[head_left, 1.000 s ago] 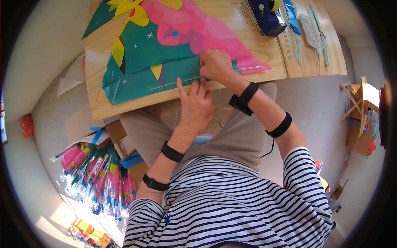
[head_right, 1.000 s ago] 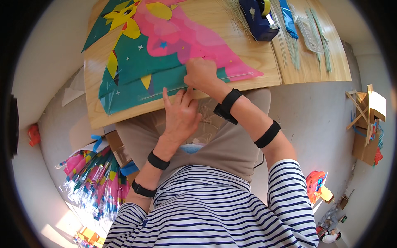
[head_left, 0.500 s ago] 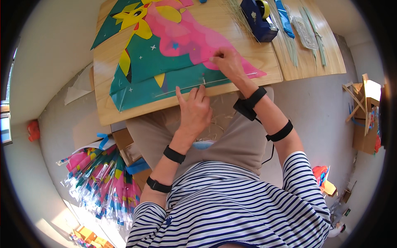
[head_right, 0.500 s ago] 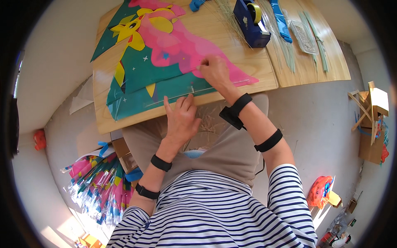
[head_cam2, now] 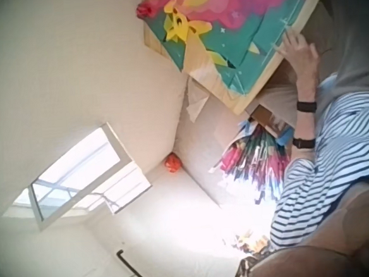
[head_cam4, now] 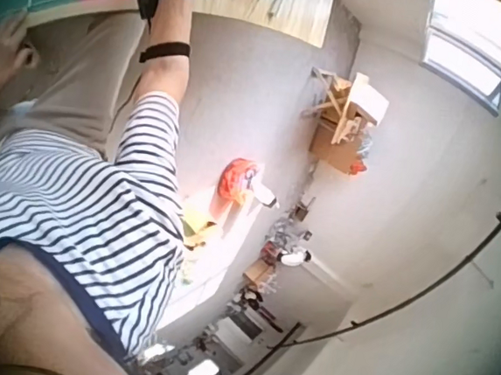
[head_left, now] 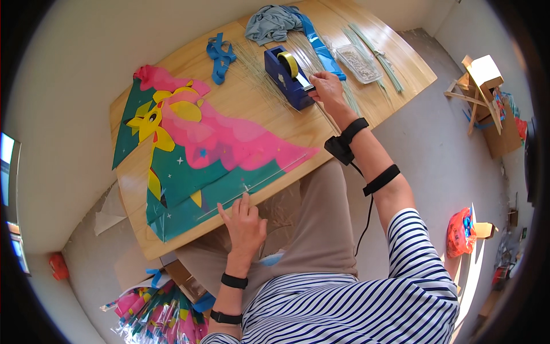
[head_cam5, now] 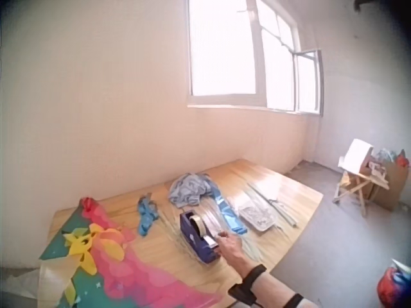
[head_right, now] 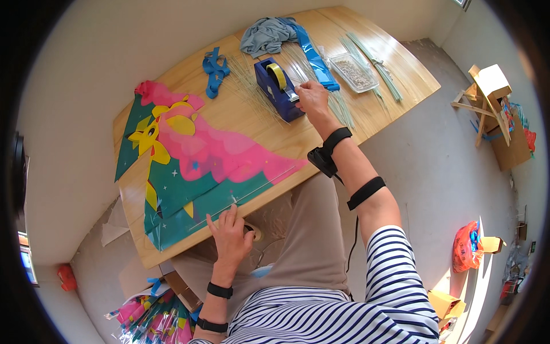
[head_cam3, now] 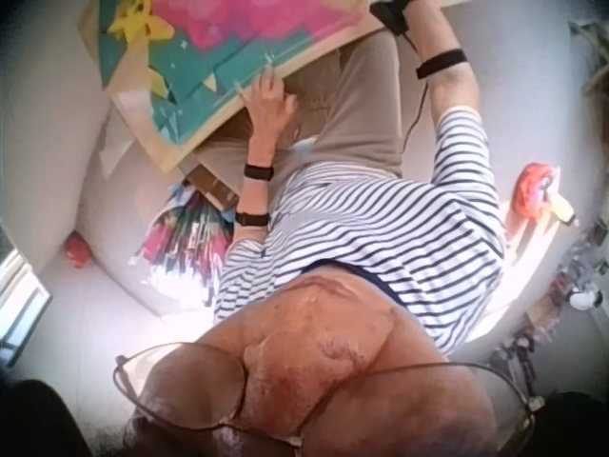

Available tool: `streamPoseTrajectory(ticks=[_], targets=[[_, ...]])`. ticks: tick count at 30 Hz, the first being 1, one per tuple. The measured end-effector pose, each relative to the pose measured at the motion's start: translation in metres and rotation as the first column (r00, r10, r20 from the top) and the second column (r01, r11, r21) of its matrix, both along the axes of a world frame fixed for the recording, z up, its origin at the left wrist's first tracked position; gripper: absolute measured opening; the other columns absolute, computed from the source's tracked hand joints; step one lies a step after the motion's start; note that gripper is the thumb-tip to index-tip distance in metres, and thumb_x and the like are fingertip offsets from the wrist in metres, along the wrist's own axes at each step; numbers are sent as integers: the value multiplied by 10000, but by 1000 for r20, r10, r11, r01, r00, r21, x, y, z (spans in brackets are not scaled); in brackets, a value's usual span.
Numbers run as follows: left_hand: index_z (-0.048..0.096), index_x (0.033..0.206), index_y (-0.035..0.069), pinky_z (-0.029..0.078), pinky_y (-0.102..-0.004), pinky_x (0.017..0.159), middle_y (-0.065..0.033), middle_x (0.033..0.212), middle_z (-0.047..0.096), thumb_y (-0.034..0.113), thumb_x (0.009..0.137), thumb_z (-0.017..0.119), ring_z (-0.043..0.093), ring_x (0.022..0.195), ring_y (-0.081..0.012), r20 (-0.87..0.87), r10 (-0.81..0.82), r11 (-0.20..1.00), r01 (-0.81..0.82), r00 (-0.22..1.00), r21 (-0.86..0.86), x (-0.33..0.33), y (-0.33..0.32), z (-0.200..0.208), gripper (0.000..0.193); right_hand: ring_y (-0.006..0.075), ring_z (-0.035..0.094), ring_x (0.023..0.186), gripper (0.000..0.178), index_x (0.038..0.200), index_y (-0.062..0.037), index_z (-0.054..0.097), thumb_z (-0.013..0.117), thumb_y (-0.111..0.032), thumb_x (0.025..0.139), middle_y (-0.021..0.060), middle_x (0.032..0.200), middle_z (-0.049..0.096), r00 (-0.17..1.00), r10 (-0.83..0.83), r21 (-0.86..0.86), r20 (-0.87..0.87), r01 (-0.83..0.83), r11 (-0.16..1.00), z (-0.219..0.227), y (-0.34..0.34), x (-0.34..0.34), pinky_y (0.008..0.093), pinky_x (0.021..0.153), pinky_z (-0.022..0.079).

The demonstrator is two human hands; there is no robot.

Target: Assembling a Pikachu-themed kite by attaching sticks and ribbons with tape.

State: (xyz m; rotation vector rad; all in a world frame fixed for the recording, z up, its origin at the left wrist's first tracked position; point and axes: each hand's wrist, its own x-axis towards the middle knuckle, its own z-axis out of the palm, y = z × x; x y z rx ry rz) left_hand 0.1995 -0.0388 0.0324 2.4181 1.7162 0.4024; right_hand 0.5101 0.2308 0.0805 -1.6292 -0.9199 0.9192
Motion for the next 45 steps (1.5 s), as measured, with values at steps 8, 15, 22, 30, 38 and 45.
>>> streamPoseTrajectory(ticks=[8, 15, 22, 30, 38, 45], targets=[[681, 916, 30, 174, -729, 1139, -177, 1405, 553, 241, 668, 798, 504, 1275, -333, -28, 7, 1000, -7, 1000, -16, 1, 0, 2, 346, 169, 635, 597, 230, 949, 7, 698, 757, -203, 876, 90, 816, 679, 995, 58, -91, 81, -51, 995, 1, 13, 0, 297, 528, 512], [664, 874, 32, 175, -750, 1126, -194, 1430, 526, 217, 682, 763, 506, 1251, -325, -4, -6, 1000, 6, 1000, -2, 4, 0, 1, 285, 241, 657, 645, 234, 904, 38, 639, 747, -161, 845, 144, 847, 674, 991, 76, -25, -113, -80, 996, -11, 19, 12, 354, 558, 532], [659, 880, 35, 183, -745, 1124, -200, 1435, 519, 218, 685, 757, 500, 1260, -334, -16, -1, 1000, 1, 1000, -12, 2, -1, 1, 285, 242, 657, 648, 198, 906, 46, 644, 716, -129, 851, 152, 848, 676, 997, 50, -48, -53, -52, 997, 3, 12, 3, 358, 556, 530], [670, 882, 25, 199, -717, 1131, -184, 1430, 531, 236, 666, 795, 486, 1291, -342, -18, 1, 1000, -1, 1000, -7, 3, -1, -1, 327, 234, 636, 673, 248, 909, 44, 658, 747, -179, 847, 124, 815, 663, 989, 84, -38, -122, -89, 995, -8, 18, 10, 365, 578, 510], [643, 863, 32, 181, -727, 1134, -203, 1448, 509, 204, 691, 739, 488, 1280, -342, -1, -4, 1000, 4, 1000, -16, 4, -2, 3, 261, 188, 657, 827, 151, 946, 0, 692, 712, -145, 907, 96, 918, 686, 930, 202, 127, -308, -170, 977, -21, -11, 16, 314, 781, 535], [657, 859, 22, 201, -714, 1129, -195, 1433, 526, 215, 665, 760, 480, 1294, -348, -7, 15, 1000, -15, 1000, -5, 3, -3, 1, 292, 228, 686, 813, 229, 1059, -8, 674, 730, -146, 887, 92, 917, 675, 866, 50, 77, -498, -13, 997, -35, -30, 3, 355, 726, 522]])
